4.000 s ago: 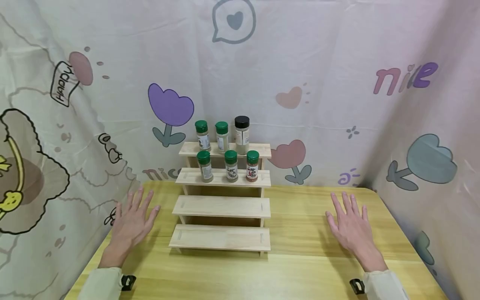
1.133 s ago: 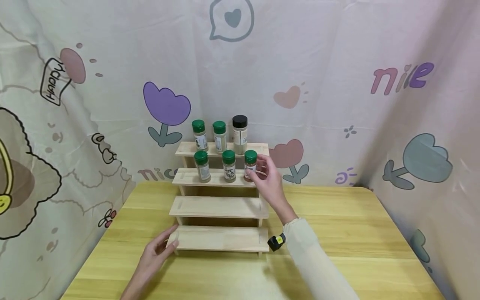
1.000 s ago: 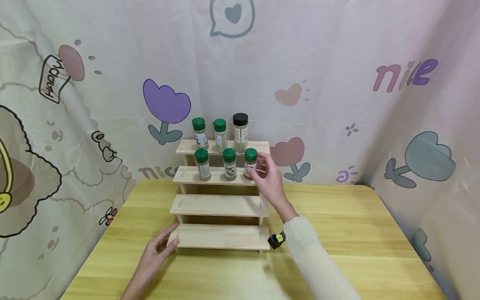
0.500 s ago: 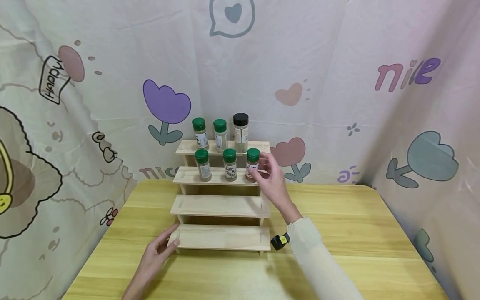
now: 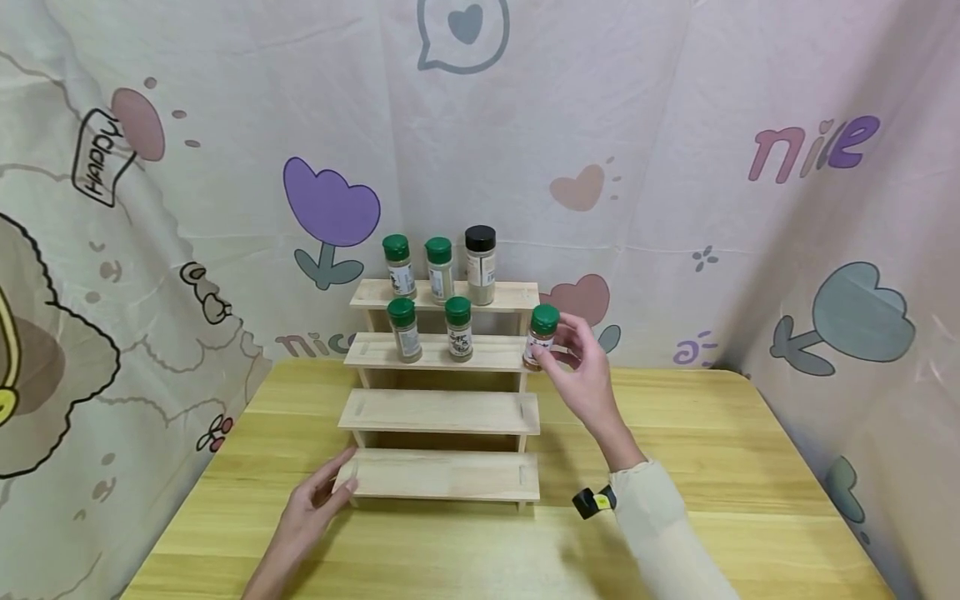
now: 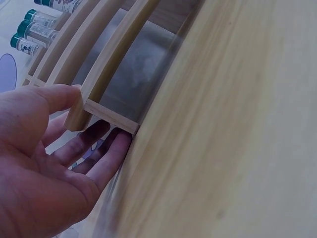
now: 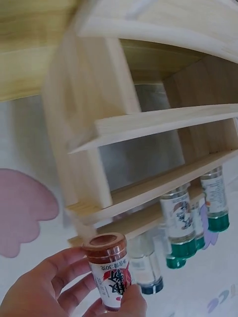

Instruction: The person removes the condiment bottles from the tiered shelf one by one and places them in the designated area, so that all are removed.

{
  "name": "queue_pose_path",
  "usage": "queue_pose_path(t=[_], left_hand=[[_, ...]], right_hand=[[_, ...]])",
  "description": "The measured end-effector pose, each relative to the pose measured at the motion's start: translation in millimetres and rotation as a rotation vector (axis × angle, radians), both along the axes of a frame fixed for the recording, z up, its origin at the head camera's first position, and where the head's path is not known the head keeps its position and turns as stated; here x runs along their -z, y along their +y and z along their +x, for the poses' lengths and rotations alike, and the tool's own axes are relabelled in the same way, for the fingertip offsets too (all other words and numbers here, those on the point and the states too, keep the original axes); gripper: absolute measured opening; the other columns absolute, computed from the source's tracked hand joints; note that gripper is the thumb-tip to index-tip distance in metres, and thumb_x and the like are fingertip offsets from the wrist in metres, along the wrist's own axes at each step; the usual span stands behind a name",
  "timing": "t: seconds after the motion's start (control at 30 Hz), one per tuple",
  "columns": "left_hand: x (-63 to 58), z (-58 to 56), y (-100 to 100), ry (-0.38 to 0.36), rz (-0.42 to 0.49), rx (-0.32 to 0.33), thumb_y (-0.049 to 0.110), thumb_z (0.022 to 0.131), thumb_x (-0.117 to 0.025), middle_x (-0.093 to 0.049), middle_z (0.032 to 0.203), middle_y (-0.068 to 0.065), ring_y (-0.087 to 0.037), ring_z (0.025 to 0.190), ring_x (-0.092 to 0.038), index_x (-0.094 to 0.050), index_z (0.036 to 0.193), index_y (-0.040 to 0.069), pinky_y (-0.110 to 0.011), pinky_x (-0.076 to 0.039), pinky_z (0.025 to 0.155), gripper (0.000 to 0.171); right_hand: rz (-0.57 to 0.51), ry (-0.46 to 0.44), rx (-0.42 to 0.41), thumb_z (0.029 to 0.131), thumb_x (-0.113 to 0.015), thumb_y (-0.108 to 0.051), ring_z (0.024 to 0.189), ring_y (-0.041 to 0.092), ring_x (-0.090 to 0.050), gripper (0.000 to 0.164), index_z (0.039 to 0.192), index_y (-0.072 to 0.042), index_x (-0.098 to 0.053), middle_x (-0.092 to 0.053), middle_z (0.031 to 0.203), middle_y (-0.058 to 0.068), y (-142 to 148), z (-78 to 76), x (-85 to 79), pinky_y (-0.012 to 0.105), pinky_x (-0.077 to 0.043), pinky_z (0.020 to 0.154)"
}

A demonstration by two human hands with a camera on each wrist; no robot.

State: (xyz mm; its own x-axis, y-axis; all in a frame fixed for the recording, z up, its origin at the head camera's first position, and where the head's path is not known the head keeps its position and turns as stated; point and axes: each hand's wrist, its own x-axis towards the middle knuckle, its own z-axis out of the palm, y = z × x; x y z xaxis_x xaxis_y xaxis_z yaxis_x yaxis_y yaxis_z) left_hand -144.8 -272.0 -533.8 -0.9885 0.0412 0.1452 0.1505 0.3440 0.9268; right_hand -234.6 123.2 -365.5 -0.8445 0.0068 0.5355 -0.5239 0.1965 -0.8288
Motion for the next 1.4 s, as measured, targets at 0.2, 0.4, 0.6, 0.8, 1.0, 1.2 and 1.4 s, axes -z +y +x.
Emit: queue_pose_path(t=[0.2,0.4,0.6,0.8,1.0,1.2,1.4], left_hand=[[-0.5,0.2,-2.0,-0.011,-0.029,-0.02,0.022,0.106,-0.061,-0.038,0.16,-0.02,-0.022,0.144,-0.035,-0.048,0.153,0.006,-0.006,-0.032,0.103,0.052],[-1.4,-1.4,1.5,0.019,-0.022,-0.005,0.018,0.105,-0.062,-0.038,0.158,-0.024,-0.018,0.143,-0.036,-0.049,0.151,0.004,-0.007,-0.032,0.103,0.051],[-0.2,1.3,4.5,0.032,-0.005,-0.014,0.016,0.104,-0.064,-0.041,0.156,-0.024,0.001,0.136,-0.038,-0.052,0.149,0.002,-0.007,-0.034,0.102,0.049],[-0.8,0.1,3.9,0.036,-0.024,-0.016,0.016,0.104,-0.063,-0.041,0.156,-0.025,-0.039,0.14,-0.034,-0.051,0.15,0.002,-0.007,-0.033,0.102,0.049],[-1.4,-0.9,3.9,0.042,-0.026,-0.013,0.016,0.104,-0.063,-0.041,0.156,-0.025,-0.041,0.14,-0.034,-0.05,0.15,0.002,-0.007,-0.033,0.103,0.05],[-0.6,-1.5,3.8,0.026,-0.029,-0.015,0.019,0.105,-0.063,-0.04,0.157,-0.022,-0.042,0.142,-0.033,-0.049,0.151,0.003,-0.006,-0.032,0.102,0.051],[-0.3,-1.9,1.9,0.004,-0.058,-0.022,0.023,0.106,-0.061,-0.04,0.159,-0.02,-0.042,0.142,-0.033,-0.047,0.153,0.004,-0.006,-0.032,0.102,0.052]], right_hand=[[-0.005,-0.02,0.032,0.091,-0.074,0.005,0.111,0.036,-0.064,0.05,0.137,0.002,-0.055,-0.064,0.121,0.022,23.3,-9.4,27.9,0.044,-0.058,0.095],[-0.015,-0.01,0.068,0.091,-0.077,0.001,0.109,0.028,-0.065,0.049,0.135,-0.005,-0.058,-0.064,0.119,0.014,45.3,-9.6,47.0,0.03,-0.059,0.092],[0.009,-0.056,0.091,0.089,-0.077,0.004,0.111,0.028,-0.064,0.05,0.135,-0.001,-0.058,-0.064,0.119,0.016,59.4,-8.8,66.0,0.028,-0.059,0.09],[0.007,-0.087,0.096,0.087,-0.075,0.011,0.109,0.033,-0.064,0.049,0.132,0.009,-0.056,-0.063,0.117,0.025,68.1,-8.0,70.6,0.028,-0.06,0.088],[0.008,-0.121,0.076,0.088,-0.075,0.011,0.11,0.04,-0.062,0.048,0.131,0.013,-0.054,-0.061,0.118,0.027,76.6,-13.1,75.9,0.027,-0.059,0.089],[0.003,-0.179,0.072,0.088,-0.075,0.01,0.113,0.045,-0.061,0.049,0.133,0.012,-0.054,-0.06,0.12,0.029,85.9,-29.3,93.0,0.022,-0.058,0.088],[0.004,-0.233,0.09,0.09,-0.075,0.005,0.118,0.044,-0.06,0.05,0.136,0.005,-0.054,-0.059,0.125,0.027,99.0,-56.0,130.9,0.016,-0.055,0.088]])
